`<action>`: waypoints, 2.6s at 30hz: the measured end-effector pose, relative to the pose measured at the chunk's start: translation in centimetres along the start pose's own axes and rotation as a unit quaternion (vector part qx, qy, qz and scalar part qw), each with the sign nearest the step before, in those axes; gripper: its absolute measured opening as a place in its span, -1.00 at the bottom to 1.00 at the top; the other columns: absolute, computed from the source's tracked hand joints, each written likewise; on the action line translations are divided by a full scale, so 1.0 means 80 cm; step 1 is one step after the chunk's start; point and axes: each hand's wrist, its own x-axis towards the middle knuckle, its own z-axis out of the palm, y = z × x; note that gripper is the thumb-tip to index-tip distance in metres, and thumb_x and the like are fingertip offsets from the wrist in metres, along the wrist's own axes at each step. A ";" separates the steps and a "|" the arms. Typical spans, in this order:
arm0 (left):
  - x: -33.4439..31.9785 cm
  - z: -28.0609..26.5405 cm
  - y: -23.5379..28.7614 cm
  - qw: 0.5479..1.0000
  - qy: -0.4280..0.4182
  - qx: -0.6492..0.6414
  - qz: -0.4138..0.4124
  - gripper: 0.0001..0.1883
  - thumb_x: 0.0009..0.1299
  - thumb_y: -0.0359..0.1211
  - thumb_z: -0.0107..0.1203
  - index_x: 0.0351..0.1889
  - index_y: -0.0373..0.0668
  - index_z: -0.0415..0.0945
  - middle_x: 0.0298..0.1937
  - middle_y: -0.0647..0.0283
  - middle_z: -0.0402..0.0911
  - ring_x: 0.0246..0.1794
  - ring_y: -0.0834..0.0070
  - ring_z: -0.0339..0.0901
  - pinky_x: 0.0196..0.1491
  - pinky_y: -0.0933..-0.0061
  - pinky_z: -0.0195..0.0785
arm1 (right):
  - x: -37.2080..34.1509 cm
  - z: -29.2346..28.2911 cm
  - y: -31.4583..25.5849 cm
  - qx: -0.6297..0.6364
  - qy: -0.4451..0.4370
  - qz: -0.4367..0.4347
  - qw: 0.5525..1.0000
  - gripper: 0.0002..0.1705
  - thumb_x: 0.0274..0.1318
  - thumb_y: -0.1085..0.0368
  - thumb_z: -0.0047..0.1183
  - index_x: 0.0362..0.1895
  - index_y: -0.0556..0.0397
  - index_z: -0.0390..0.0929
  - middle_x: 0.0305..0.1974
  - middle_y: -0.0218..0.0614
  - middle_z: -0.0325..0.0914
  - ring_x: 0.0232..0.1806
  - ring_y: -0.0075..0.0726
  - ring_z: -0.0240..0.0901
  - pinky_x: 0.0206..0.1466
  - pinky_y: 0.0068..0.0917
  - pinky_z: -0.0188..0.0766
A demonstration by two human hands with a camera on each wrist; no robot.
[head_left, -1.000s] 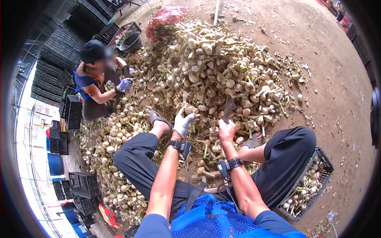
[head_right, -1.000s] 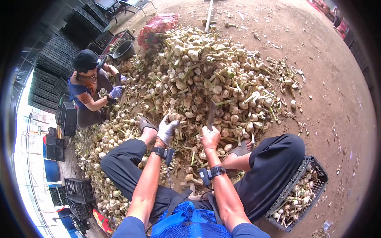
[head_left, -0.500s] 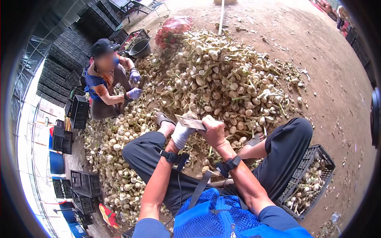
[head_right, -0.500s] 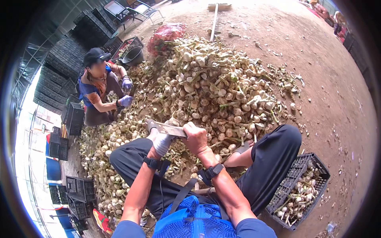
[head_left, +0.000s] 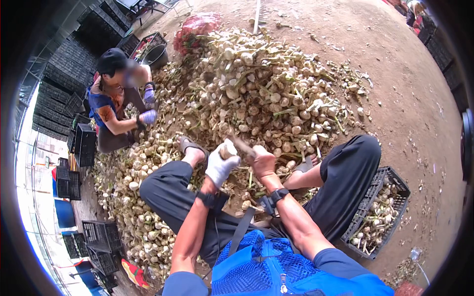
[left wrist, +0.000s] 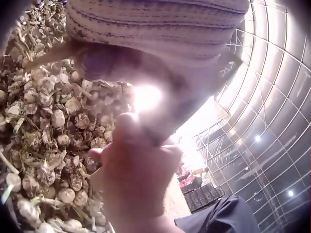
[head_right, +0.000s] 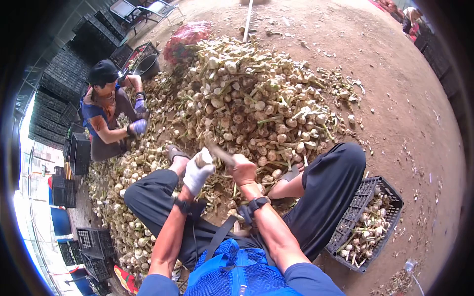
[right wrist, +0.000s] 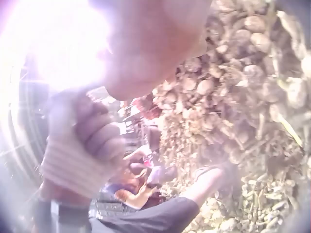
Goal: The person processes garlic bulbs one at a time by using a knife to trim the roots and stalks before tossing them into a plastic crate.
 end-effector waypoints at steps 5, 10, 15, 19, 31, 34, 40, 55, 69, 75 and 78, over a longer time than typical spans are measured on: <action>0.007 0.022 0.018 0.990 0.023 0.111 0.088 -0.68 0.23 -0.44 0.34 -0.09 -0.21 0.50 -0.30 0.51 0.53 -0.35 0.71 0.46 -0.12 0.60 0.44 | -0.014 0.017 0.048 0.031 0.057 0.297 0.953 -0.73 0.06 0.13 0.13 -0.43 0.09 0.59 -0.52 0.01 0.58 -0.48 0.12 0.55 -0.36 -0.11 0.45; 0.008 0.016 0.015 0.996 0.031 -0.075 0.030 -0.75 0.40 -0.24 0.24 -0.06 -0.12 0.51 -0.28 0.53 0.50 -0.32 0.75 0.38 -0.19 0.64 0.31 | 0.000 0.014 -0.014 0.511 -0.078 0.433 0.738 -0.75 0.22 0.16 0.19 -0.33 0.09 0.53 -0.53 -0.36 0.53 -0.73 -0.58 0.29 -0.63 -0.40 0.58; 0.015 0.007 0.002 0.966 -0.014 -0.253 0.053 -0.71 0.41 -0.26 0.15 0.02 -0.15 0.47 -0.23 0.38 0.58 -0.29 0.59 0.51 -0.20 0.56 0.41 | 0.016 -0.012 -0.058 0.678 -0.215 0.464 0.528 -0.64 0.21 0.05 0.28 -0.20 0.08 0.56 -0.48 -0.38 0.56 -0.71 -0.59 0.26 -0.39 -0.34 0.55; 0.008 0.001 0.021 0.971 0.041 -0.225 0.072 -0.56 0.30 -0.38 0.21 0.14 -0.24 0.42 -0.03 0.22 0.61 -0.03 0.39 0.59 0.08 0.35 0.52 | 0.043 -0.032 -0.064 0.702 -0.146 0.402 0.570 -0.86 0.19 0.30 0.25 -0.29 0.08 0.57 -0.55 -0.48 0.52 -0.73 -0.63 0.23 -0.44 -0.40 0.54; 0.009 -0.015 -0.008 0.879 0.049 0.459 0.124 -0.66 0.22 -0.16 0.32 -0.08 -0.05 0.68 -0.19 0.13 0.66 -0.14 0.12 0.62 -0.08 0.21 0.49 | 0.063 -0.054 -0.051 0.617 -0.091 0.335 0.706 -0.82 0.19 0.28 0.25 -0.40 0.08 0.58 -0.58 -0.52 0.49 -0.66 -0.63 0.37 -0.50 -0.51 0.59; 0.013 -0.021 -0.008 0.874 0.107 0.455 0.131 -0.70 0.23 -0.17 0.30 -0.14 -0.07 0.68 -0.21 0.16 0.68 -0.16 0.14 0.62 -0.09 0.23 0.49 | 0.067 -0.056 -0.060 0.541 -0.081 0.279 0.789 -0.77 0.23 0.24 0.21 -0.40 0.12 0.58 -0.58 -0.53 0.49 -0.66 -0.62 0.38 -0.50 -0.54 0.54; 0.016 -0.016 0.012 0.818 0.128 0.524 0.198 -0.77 0.21 -0.27 0.29 -0.18 -0.05 0.66 -0.29 0.17 0.63 -0.18 0.14 0.57 -0.14 0.19 0.46 | 0.053 -0.034 -0.068 0.247 -0.034 0.023 0.968 -0.84 0.06 0.33 0.20 -0.45 0.14 0.52 -0.50 -0.04 0.52 -0.47 0.14 0.44 -0.39 -0.22 0.39; -0.030 -0.117 0.127 0.827 0.471 0.286 0.114 -0.65 0.38 -0.23 0.26 -0.03 -0.30 0.58 -0.07 0.05 0.67 -0.09 0.26 0.61 0.04 0.23 0.45 | 0.023 -0.017 0.054 0.295 0.027 0.550 0.781 -0.77 0.04 0.28 0.12 -0.48 0.21 0.47 -0.62 -0.34 0.42 -0.72 -0.36 0.45 -0.66 -0.35 0.58; 0.015 0.062 -0.259 0.767 -0.090 0.516 -0.370 -0.44 0.36 -0.07 0.14 0.15 -0.32 0.54 0.17 -0.11 0.59 0.20 0.01 0.54 0.22 0.13 0.42 | 0.032 -0.009 0.089 0.406 0.101 0.555 0.719 -0.81 0.11 0.32 0.12 -0.46 0.11 0.41 -0.65 -0.43 0.35 -0.81 -0.51 0.26 -0.59 -0.33 0.65; 0.025 0.058 -0.289 0.816 0.061 0.448 -0.360 -0.53 0.35 -0.24 0.06 0.18 -0.26 0.51 0.16 -0.14 0.59 0.20 -0.03 0.53 0.21 0.11 0.41 | 0.027 0.007 0.094 0.385 0.059 0.554 0.736 -0.83 0.10 0.31 0.13 -0.41 0.11 0.43 -0.60 -0.43 0.40 -0.78 -0.52 0.29 -0.58 -0.35 0.64; 0.026 0.008 -0.362 0.880 0.082 0.327 -0.334 -0.50 0.32 -0.28 0.11 0.22 -0.26 0.50 0.16 -0.10 0.61 0.19 0.05 0.56 0.19 0.21 0.41 | 0.026 0.010 0.093 0.362 0.050 0.541 0.757 -0.82 0.10 0.30 0.13 -0.44 0.12 0.45 -0.60 -0.44 0.38 -0.75 -0.52 0.30 -0.59 -0.39 0.63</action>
